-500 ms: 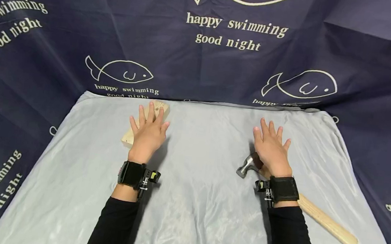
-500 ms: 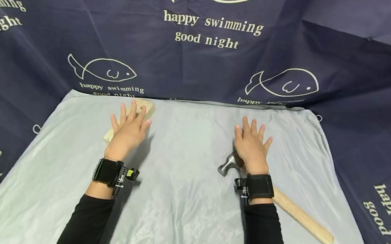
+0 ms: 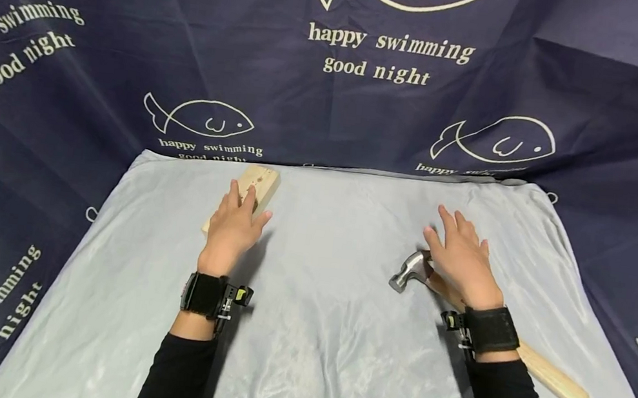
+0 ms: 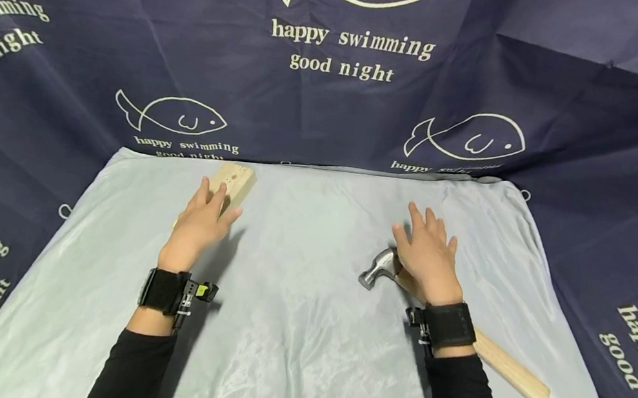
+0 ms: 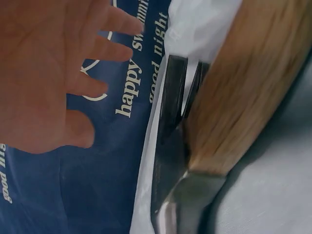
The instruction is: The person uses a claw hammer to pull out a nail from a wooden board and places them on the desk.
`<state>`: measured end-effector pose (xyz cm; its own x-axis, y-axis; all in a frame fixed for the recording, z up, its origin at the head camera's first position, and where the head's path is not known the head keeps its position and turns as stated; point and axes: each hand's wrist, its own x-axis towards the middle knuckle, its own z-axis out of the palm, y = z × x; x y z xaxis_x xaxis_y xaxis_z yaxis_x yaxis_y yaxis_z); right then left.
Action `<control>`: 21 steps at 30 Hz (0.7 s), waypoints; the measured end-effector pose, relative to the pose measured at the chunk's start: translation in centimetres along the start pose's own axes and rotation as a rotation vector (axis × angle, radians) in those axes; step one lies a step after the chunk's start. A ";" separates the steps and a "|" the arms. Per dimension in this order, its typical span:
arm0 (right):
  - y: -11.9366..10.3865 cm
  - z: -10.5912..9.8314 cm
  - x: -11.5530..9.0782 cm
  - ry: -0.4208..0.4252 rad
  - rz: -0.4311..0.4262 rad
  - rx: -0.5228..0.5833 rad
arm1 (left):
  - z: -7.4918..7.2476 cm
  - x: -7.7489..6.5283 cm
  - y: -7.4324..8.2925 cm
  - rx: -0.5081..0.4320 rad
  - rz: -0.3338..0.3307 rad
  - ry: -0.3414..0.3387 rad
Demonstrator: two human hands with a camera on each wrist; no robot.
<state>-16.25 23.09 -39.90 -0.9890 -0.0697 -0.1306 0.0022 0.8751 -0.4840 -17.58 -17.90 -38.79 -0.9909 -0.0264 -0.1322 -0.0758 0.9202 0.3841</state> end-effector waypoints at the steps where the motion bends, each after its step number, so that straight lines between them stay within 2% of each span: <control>1: 0.2 -0.1 -0.3 -0.012 -0.011 -0.002 | 0.0 -0.1 -0.1 -0.005 -0.003 -0.007; 6: 1.3 -0.3 -1.6 -0.055 -0.051 -0.009 | 0.3 -0.7 -0.5 -0.029 -0.030 -0.021; 11: 2.0 -0.5 -2.5 -0.068 -0.063 -0.029 | 0.4 -1.0 -1.0 -0.048 -0.076 0.043; 16: 2.3 -0.7 -3.9 -0.120 -0.071 -0.051 | 0.5 -0.7 -2.0 -0.028 -0.087 0.095; 21: 2.6 -1.0 -5.4 -0.125 -0.048 -0.087 | 0.2 -0.3 -3.2 -0.041 -0.151 0.051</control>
<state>-11.02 26.17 -39.57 -0.9615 -0.1670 -0.2182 -0.0630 0.9069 -0.4166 -17.04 -20.79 -40.20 -0.9721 -0.1841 -0.1456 -0.2281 0.8874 0.4006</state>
